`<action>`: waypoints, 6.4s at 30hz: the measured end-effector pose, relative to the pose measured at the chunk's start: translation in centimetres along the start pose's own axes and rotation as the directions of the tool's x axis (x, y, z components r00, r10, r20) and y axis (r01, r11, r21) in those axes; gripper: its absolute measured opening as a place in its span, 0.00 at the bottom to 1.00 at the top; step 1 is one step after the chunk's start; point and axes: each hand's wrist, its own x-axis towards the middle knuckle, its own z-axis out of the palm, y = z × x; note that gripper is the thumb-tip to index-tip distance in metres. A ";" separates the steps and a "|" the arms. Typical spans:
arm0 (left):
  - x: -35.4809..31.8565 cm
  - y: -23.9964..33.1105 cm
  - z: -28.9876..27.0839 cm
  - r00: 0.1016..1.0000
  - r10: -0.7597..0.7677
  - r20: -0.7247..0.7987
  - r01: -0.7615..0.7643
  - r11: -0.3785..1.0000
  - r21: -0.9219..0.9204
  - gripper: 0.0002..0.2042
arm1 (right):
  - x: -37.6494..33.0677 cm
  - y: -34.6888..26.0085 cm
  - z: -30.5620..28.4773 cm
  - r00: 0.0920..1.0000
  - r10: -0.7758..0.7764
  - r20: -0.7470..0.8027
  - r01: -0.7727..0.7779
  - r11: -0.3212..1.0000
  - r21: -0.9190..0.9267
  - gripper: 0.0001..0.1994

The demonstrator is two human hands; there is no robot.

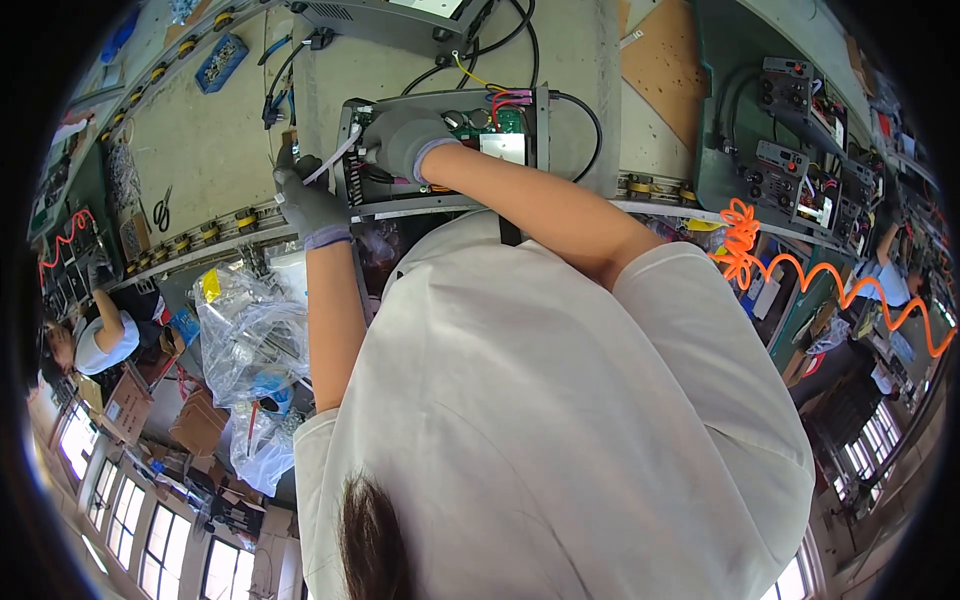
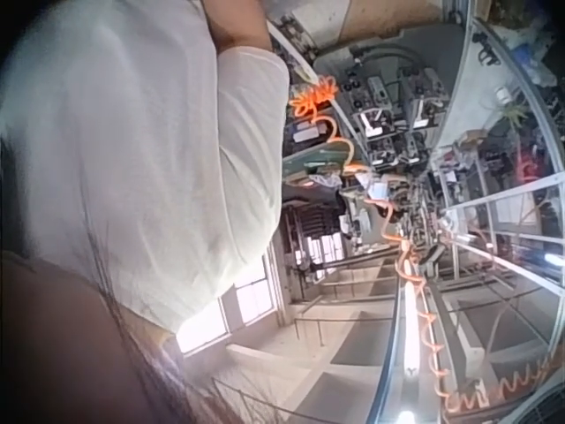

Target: The recorder is assembling internal components and wiring of a solar inverter unit.

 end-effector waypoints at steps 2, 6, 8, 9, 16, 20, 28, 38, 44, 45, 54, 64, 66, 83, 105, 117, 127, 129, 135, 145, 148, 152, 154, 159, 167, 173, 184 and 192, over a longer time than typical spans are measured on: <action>0.0 0.0 0.3 0.998 -0.039 -0.053 0.039 0.999 -0.010 0.23 | 0.5 -0.7 -0.4 0.997 0.055 0.051 -0.056 0.998 0.004 0.13; 0.6 -0.7 0.0 0.999 -0.028 -0.030 0.029 0.999 0.015 0.22 | 1.1 -1.6 -1.8 0.967 0.134 0.217 -0.141 0.990 0.018 0.17; 1.1 -1.0 -0.1 0.999 -0.052 -0.016 0.052 0.999 -0.005 0.22 | 1.4 -1.4 -1.4 0.975 0.115 0.191 -0.122 0.992 0.026 0.16; 1.3 -1.1 -0.2 0.997 -0.075 -0.003 0.074 0.997 -0.025 0.22 | 1.5 -1.4 -1.2 0.982 0.095 0.164 -0.102 0.994 0.034 0.15; 1.4 -1.4 0.0 0.981 -0.187 -0.057 0.170 0.962 -0.215 0.31 | 1.3 -0.9 -0.9 0.989 0.044 0.142 -0.050 0.998 0.044 0.16; 1.7 -1.6 -0.3 0.974 -0.217 -0.067 0.191 0.943 -0.274 0.32 | 1.1 -0.5 -1.1 0.989 0.023 0.146 -0.037 0.995 0.097 0.16; 1.2 -1.1 0.0 0.975 -0.214 -0.057 0.188 0.935 -0.302 0.37 | 1.5 -1.2 -1.2 0.988 0.036 0.149 -0.040 0.999 0.025 0.17; 0.7 -0.6 0.4 0.974 -0.167 0.156 0.178 0.982 -0.060 0.42 | 0.4 -2.2 1.7 0.981 0.194 -0.006 -0.191 0.969 0.154 0.15; 1.5 -1.3 -0.5 0.969 -0.208 0.133 0.222 0.970 -0.097 0.42 | 0.4 -0.6 2.1 0.975 0.213 0.058 -0.219 0.892 0.395 0.14; 1.6 -1.5 -0.7 0.969 -0.213 0.126 0.229 0.965 -0.128 0.43 | 0.3 -0.6 2.2 0.972 0.226 0.067 -0.231 0.867 0.442 0.14; 1.0 -0.5 0.6 0.965 -0.261 0.000 0.257 0.952 -0.167 0.40 | -0.4 -0.6 2.9 0.967 0.254 -0.013 -0.217 0.850 0.481 0.14; 1.4 -1.4 0.3 0.970 -0.243 0.017 0.243 0.957 -0.156 0.41 | 0.9 -0.7 1.3 0.972 0.212 0.102 -0.233 0.921 0.312 0.15; 1.6 -2.0 0.1 0.984 -0.174 -0.049 0.164 0.974 -0.158 0.37 | 1.1 -0.8 0.9 0.968 0.193 0.159 -0.233 0.926 0.296 0.15; 1.6 -0.7 -0.7 0.953 -0.232 0.194 0.265 0.950 -0.168 0.39 | 1.5 0.0 -2.0 0.990 0.120 0.077 -0.133 0.975 0.179 0.14; 0.3 1.1 -1.2 0.909 0.151 0.389 -0.099 0.984 -0.151 0.31 | 0.0 4.3 -9.7 0.969 0.220 -0.111 -0.132 0.845 0.518 0.12; -3.5 4.8 3.5 0.710 0.209 0.672 -0.563 0.742 0.364 0.16 | -0.5 -0.1 -5.2 0.999 0.053 -0.002 -0.053 0.998 -0.047 0.16; -2.1 2.5 2.3 0.621 0.295 0.726 -0.777 0.352 0.522 0.13 | -0.9 0.3 -4.4 0.994 -0.039 0.098 0.029 0.994 0.102 0.15; -1.7 1.7 1.4 0.641 0.286 0.712 -0.760 0.367 0.536 0.13 | -1.1 0.8 -4.9 0.988 -0.080 0.134 0.061 0.989 0.137 0.15; -1.9 1.6 1.5 0.775 0.160 0.611 -0.549 0.649 0.527 0.12 | -1.7 0.0 -5.8 0.994 -0.008 0.105 0.002 0.998 0.061 0.15; -2.0 1.3 1.0 0.787 0.162 0.596 -0.455 0.804 0.382 0.13 | -0.9 1.1 -5.9 0.992 -0.096 0.077 0.075 0.968 0.239 0.11; -1.9 0.9 1.6 0.797 0.355 0.488 -0.559 0.740 0.374 0.15 | -0.2 0.1 -5.7 1.000 0.025 -0.009 -0.025 0.998 0.055 0.11; 0.7 -1.7 0.8 0.863 0.390 0.322 -0.490 0.801 0.345 0.17 | 2.2 0.5 -3.6 0.980 0.187 -0.072 -0.182 0.981 0.070 0.12; 0.7 -2.2 0.5 0.891 0.302 0.339 -0.422 0.828 0.370 0.16 | 2.9 0.5 -2.9 0.966 0.246 -0.082 -0.241 0.968 0.067 0.13; 0.3 -2.0 0.6 0.887 0.262 0.379 -0.422 0.794 0.438 0.17 | 4.0 0.2 -3.3 0.945 0.327 -0.010 -0.324 0.939 0.117 0.12; 0.0 -1.8 1.0 0.868 0.270 0.416 -0.457 0.763 0.457 0.16 | 3.8 -1.1 -2.5 0.936 0.344 -0.078 -0.345 0.939 0.012 0.12; -0.1 -1.8 1.2 0.854 0.309 0.419 -0.492 0.741 0.457 0.16 | 4.4 -0.6 -2.9 0.943 0.331 -0.042 -0.327 0.942 0.073 0.10; 0.0 -1.5 0.9 0.854 0.304 0.421 -0.494 0.729 0.475 0.15 | 6.2 -2.0 -5.7 0.969 0.243 0.035 -0.222 0.930 -0.292 0.12; -0.2 -1.1 1.0 0.867 0.290 0.405 -0.457 0.788 0.413 0.16 | 5.6 -0.2 -4.7 0.961 0.258 0.103 -0.249 0.964 -0.093 0.14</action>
